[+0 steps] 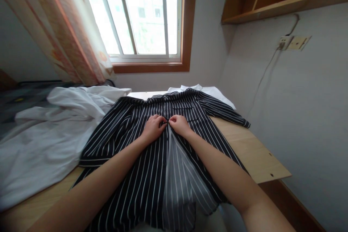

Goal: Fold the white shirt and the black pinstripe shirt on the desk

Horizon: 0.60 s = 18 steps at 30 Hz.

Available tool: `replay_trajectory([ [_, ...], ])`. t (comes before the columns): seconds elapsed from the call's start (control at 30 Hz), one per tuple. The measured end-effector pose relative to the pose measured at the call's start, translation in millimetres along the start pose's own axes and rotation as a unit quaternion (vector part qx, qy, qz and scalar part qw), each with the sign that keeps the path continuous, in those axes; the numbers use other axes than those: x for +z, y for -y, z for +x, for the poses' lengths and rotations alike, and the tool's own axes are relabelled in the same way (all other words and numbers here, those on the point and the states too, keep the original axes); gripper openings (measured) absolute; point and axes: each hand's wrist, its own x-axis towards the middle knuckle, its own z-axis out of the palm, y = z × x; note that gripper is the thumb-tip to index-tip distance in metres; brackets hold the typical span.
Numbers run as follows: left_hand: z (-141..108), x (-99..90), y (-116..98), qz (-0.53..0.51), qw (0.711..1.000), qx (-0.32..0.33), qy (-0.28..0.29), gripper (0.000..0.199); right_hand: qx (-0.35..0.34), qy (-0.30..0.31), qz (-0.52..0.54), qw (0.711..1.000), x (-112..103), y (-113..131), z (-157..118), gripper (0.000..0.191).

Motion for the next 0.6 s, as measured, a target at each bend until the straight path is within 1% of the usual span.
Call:
replay_trajectory([
  [0.2, 5, 2.2, 2, -0.004, 1.000, -0.011, 0.003, 0.012, -0.004, 0.033, 0.001, 0.999, -2, -3, 1, 0.015],
  [0.33, 9, 4.3, 8, -0.041, 0.999, -0.018, -0.004, 0.014, -0.007, 0.039, 0.007, 0.999, -2, -4, 0, 0.014],
  [0.5, 13, 5.4, 17, -0.094, 0.995, -0.034, -0.004, 0.017, -0.018, 0.028, 0.022, 0.999, -1, -7, -1, 0.014],
  [0.6, 15, 5.2, 21, -0.119, 0.992, -0.034, -0.001, 0.020, -0.020, 0.016, 0.032, 0.999, -1, -6, 0, 0.013],
])
